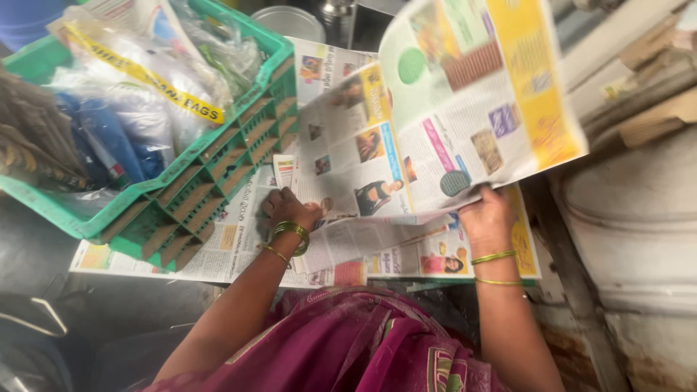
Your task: The person folds multiple newspaper sheets by hand on a cluttered table. They pick up each sheet, fold it in half, and place it on a growing stack. The person occasionally adjusts the stack to keep it aligned.
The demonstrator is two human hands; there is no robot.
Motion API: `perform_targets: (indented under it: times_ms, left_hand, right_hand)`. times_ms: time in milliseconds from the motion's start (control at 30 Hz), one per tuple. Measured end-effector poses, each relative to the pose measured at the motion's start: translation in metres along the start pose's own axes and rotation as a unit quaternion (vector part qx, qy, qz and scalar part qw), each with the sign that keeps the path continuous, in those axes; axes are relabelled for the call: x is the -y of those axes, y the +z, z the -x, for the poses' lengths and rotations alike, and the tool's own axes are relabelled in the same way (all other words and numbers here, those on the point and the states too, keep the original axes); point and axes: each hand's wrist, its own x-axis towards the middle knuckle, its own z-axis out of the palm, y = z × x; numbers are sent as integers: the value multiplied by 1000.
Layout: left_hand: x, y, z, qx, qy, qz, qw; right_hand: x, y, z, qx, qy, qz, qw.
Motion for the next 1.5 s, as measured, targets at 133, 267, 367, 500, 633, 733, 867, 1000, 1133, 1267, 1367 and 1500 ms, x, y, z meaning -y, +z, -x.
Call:
perform_targets:
  times_ms: [133, 267, 367, 500, 633, 733, 867, 1000, 1133, 1267, 1367, 1500]
  left_hand:
    - [-9, -3, 0, -22, 8, -97, 995]
    - [-33, -17, -21, 70, -48, -165, 983]
    - [-49, -29, -33, 70, -88, -68, 991]
    - [-62, -34, -34, 33, -101, -60, 992]
    - [-67, -18, -43, 14, -136, -82, 987]
    - [-59, 5, -62, -5, -162, -76, 984]
    - [-46, 32, -93, -28, -149, -31, 988]
    - [-35, 33, -98, 51, -43, -75, 995]
    - [-21, -6, -76, 119, 18, 202, 972]
    - [8, -55, -62, 129, 14, 380, 916]
    - [22, -76, -66, 147, 92, 410, 896]
    - [32, -110, -71, 128, 182, 160, 962]
  right_hand:
    - [-16, -84, -4, -225, 60, 23, 972]
    - [8, -162, -8, -289, 97, 75, 950]
    - [52, -182, -36, -265, 32, 151, 952]
    - [112, -174, -93, -133, 100, 399, 902]
    - [123, -149, -166, -9, 60, 635, 770]
    - [104, -140, -205, -3, 172, 711, 682]
    - [76, -149, -234, 23, 69, 737, 672]
    - [63, -175, -253, 49, 43, 682, 729]
    - [84, -198, -263, 77, 97, 610, 783]
    - [99, -215, -244, 70, 142, 594, 789]
    - [92, -222, -223, 39, 178, 510, 841]
    - [80, -222, -220, 122, 198, 279, 931]
